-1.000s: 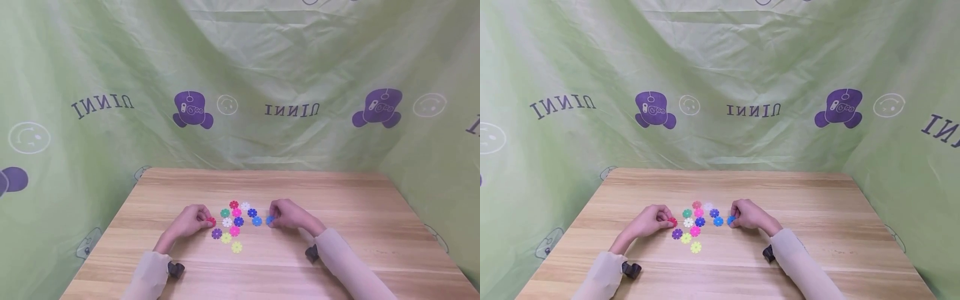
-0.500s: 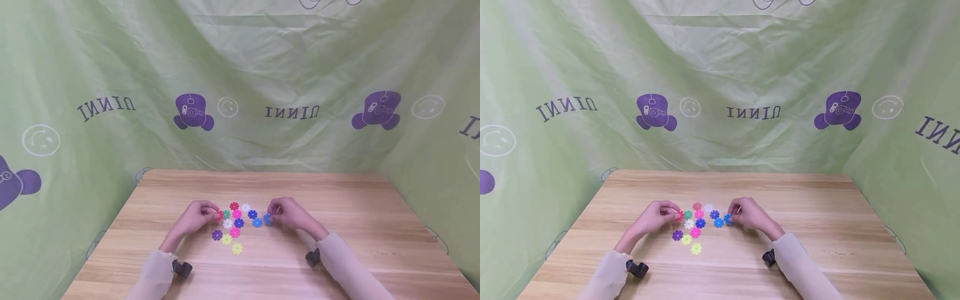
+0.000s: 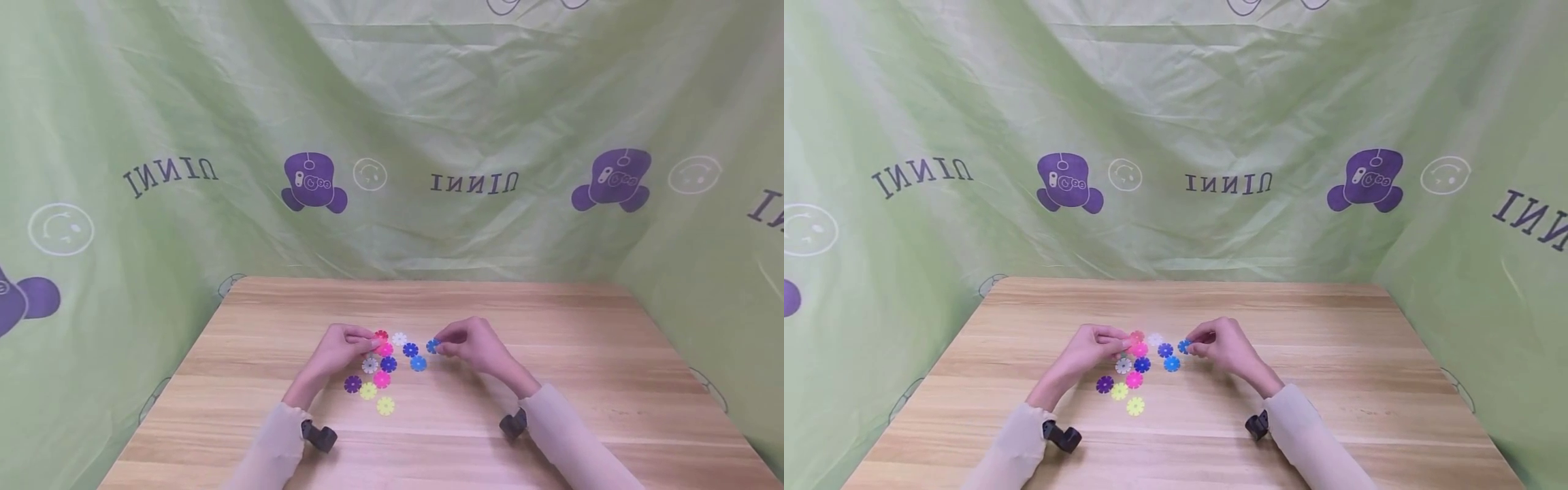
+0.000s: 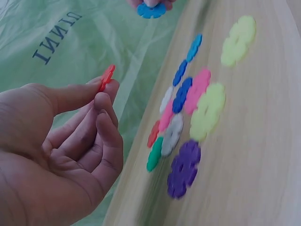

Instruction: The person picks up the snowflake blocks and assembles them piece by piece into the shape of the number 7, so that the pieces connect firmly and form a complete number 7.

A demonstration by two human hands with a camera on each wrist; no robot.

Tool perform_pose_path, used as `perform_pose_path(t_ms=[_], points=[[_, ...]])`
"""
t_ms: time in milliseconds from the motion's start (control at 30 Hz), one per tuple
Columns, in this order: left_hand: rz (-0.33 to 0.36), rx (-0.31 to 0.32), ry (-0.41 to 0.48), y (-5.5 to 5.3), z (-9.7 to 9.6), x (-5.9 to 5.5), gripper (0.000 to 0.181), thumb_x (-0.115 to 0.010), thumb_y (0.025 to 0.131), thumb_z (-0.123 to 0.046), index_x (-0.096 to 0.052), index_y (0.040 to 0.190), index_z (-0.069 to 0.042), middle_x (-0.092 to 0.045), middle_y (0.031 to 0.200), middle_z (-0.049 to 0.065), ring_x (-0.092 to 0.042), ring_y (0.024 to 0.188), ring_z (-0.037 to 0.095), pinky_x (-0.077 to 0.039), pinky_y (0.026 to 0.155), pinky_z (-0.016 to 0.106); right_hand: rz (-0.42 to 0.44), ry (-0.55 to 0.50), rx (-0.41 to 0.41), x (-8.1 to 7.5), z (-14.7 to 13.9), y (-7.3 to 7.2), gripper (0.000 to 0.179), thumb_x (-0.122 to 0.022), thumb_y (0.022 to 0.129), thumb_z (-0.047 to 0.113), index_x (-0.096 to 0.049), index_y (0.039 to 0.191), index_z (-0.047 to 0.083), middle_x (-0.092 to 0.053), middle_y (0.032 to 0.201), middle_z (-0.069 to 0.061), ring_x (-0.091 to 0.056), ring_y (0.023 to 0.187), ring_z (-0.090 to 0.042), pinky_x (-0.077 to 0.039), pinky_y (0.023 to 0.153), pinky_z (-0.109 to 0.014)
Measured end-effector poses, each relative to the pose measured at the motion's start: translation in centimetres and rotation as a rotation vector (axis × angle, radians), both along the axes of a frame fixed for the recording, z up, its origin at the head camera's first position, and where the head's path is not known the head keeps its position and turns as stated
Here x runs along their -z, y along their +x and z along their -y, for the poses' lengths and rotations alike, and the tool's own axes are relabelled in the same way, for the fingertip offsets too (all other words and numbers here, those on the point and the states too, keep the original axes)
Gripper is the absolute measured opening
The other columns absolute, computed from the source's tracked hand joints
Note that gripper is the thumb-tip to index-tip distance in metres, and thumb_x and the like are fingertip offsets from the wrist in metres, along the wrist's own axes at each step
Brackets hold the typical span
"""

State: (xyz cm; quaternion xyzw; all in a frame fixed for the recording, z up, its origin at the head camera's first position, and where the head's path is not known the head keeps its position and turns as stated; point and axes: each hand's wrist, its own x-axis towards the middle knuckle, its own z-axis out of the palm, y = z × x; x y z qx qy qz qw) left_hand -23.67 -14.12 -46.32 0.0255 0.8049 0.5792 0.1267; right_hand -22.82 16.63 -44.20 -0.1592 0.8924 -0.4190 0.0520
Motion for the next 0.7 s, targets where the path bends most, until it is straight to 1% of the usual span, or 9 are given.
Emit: perform_pose_path(t_ms=[67, 133, 367, 500, 700], points=[[0.016, 0.005, 0.023, 0.0, -0.5, -0.1, 0.026, -0.080, 0.093, -0.019, -0.077, 0.113, -0.003, -0.082, 0.099, 0.014, -0.077, 0.085, 0.021, -0.064, 0.079, 0.033, 0.015, -0.035, 0.016, 0.0, 0.0, 0.0, 0.013, -0.084, 0.089, 0.013, -0.083, 0.101, 0.014, -0.082, 0.097, -0.003, -0.075, 0.084, -0.012, -0.062, 0.074, -0.025], [0.017, 0.012, 0.039, 0.0, -1.1, -0.1, 0.027, -0.079, 0.093, -0.018, -0.077, 0.114, -0.001, -0.082, 0.097, 0.014, -0.077, 0.083, 0.021, -0.064, 0.077, 0.032, 0.022, -0.062, 0.028, 0.0, 0.0, 0.1, 0.011, -0.084, 0.089, 0.015, -0.083, 0.100, 0.014, -0.082, 0.096, -0.003, -0.075, 0.082, -0.012, -0.062, 0.072, -0.025], [0.022, 0.038, 0.100, -0.1, -2.8, -0.1, 0.026, -0.078, 0.094, -0.017, -0.076, 0.112, 0.002, -0.082, 0.093, 0.012, -0.074, 0.076, 0.013, -0.065, 0.075, 0.029, -0.001, -0.115, 0.040, 0.0, 0.3, 0.3, 0.011, -0.085, 0.088, 0.014, -0.083, 0.098, 0.013, -0.083, 0.094, -0.004, -0.076, 0.082, -0.012, -0.063, 0.072, -0.025], [0.030, 0.030, 0.111, -0.1, -3.7, -0.2, 0.023, -0.077, 0.095, -0.016, -0.078, 0.110, 0.002, -0.082, 0.092, 0.011, -0.073, 0.075, 0.012, -0.065, 0.075, 0.030, -0.014, -0.136, 0.039, 0.0, 0.4, 0.4, 0.011, -0.084, 0.088, 0.012, -0.082, 0.099, 0.013, -0.082, 0.094, -0.004, -0.076, 0.082, -0.012, -0.063, 0.072, -0.023], [0.049, 0.000, 0.113, 0.0, -4.9, -0.4, 0.019, -0.075, 0.096, -0.015, -0.080, 0.108, 0.000, -0.081, 0.091, 0.007, -0.072, 0.077, 0.013, -0.064, 0.077, 0.030, -0.021, -0.156, 0.042, -0.1, 0.6, 0.6, 0.011, -0.084, 0.088, 0.012, -0.082, 0.099, 0.012, -0.082, 0.093, -0.005, -0.076, 0.081, -0.012, -0.062, 0.072, -0.022]])
